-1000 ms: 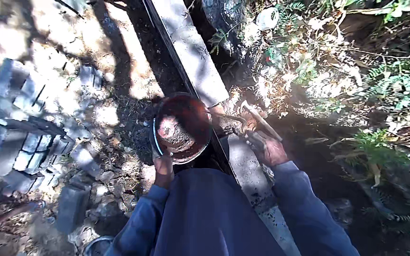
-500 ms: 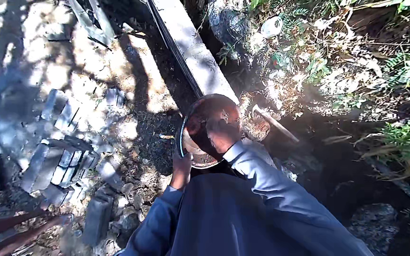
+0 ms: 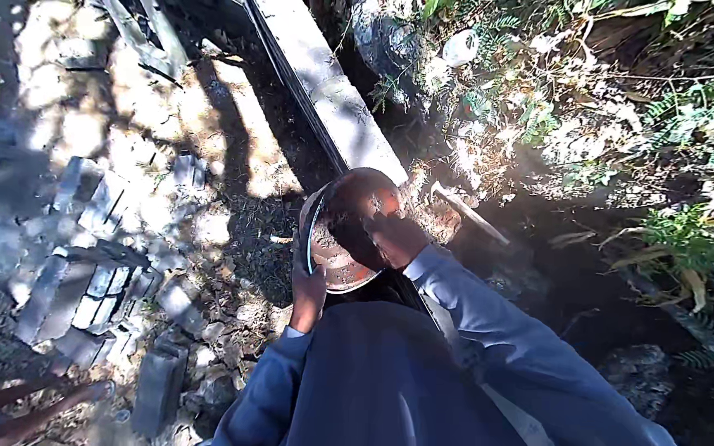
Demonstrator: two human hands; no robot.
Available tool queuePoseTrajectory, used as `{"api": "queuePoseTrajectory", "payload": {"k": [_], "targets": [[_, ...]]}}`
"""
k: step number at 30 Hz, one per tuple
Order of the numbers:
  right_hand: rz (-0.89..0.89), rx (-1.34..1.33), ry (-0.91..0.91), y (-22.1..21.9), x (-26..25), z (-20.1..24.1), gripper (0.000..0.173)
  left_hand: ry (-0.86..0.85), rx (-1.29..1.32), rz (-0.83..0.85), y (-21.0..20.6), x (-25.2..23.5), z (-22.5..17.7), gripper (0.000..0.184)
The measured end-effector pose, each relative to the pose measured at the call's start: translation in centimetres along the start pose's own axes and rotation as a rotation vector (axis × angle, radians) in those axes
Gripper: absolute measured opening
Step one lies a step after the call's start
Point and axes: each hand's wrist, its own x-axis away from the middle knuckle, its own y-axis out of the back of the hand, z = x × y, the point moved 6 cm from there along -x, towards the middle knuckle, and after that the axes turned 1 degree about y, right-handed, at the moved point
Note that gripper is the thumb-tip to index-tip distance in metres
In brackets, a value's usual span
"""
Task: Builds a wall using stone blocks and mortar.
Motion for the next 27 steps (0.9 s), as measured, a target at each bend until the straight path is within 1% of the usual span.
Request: {"api": "queuePoseTrajectory", "payload": {"k": [1,2,3,5,7,9,11,12,15,19,20,22,24,27], "targets": [[-0.067,-0.013,-0.064,0.0,-0.3,-0.6,0.054,-0.027,-0.021,0.0,-0.1,0.3,0.0,0.074],[-0.103,-0.03,-0.12,-0.4,-0.7,-1.0,0.058,-0.057,-0.039,-0.002,-0.1,0.6,-0.2,0.074],[-0.087,-0.05,-0.158,-1.0,-1.0,-1.0,0.056,-0.082,-0.052,-0.013,-0.2,0.9,-0.5,0.071],[0.052,-0.11,-0.175,-2.5,-0.9,-0.6,0.048,-0.109,-0.05,-0.035,-0.4,1.1,-1.0,0.069],[0.158,-0.144,-0.139,-3.5,-0.8,-0.8,0.043,-0.109,-0.018,-0.051,-0.6,1.2,-0.8,0.068],[0.222,-0.14,-0.074,-4.9,-1.3,-1.4,0.041,-0.099,-0.002,-0.051,-0.7,1.3,-0.3,0.068],[0.236,-0.163,-0.001,-6.6,-1.7,-2.1,0.035,-0.111,-0.015,-0.033,-0.7,1.5,0.1,0.07],[0.228,-0.217,0.025,-7.2,-1.8,-2.0,0.035,-0.125,-0.024,-0.023,-0.7,1.5,0.2,0.072],[0.182,-0.523,0.066,-9.5,-1.4,-0.9,0.035,-0.148,-0.043,0.0,-0.5,1.4,1.2,0.079],[0.186,-1.009,-0.003,-11.4,0.8,0.0,0.035,-0.043,-0.061,0.003,-0.6,2.5,1.7,0.081],[0.191,-1.15,-0.016,-12.0,1.3,-0.1,0.034,-0.022,-0.064,0.001,-0.6,2.5,1.8,0.084],[0.216,-1.392,-0.019,-12.6,2.7,-0.3,0.034,0.026,-0.059,-0.046,-0.2,2.6,2.0,0.08],[0.187,-1.513,0.034,-12.2,4.0,-1.0,0.034,0.058,0.005,-0.114,0.4,2.1,2.3,0.074],[0.051,-1.559,0.129,-11.4,5.9,-2.7,0.036,0.039,0.075,-0.204,2.6,1.3,3.3,0.074]]}}
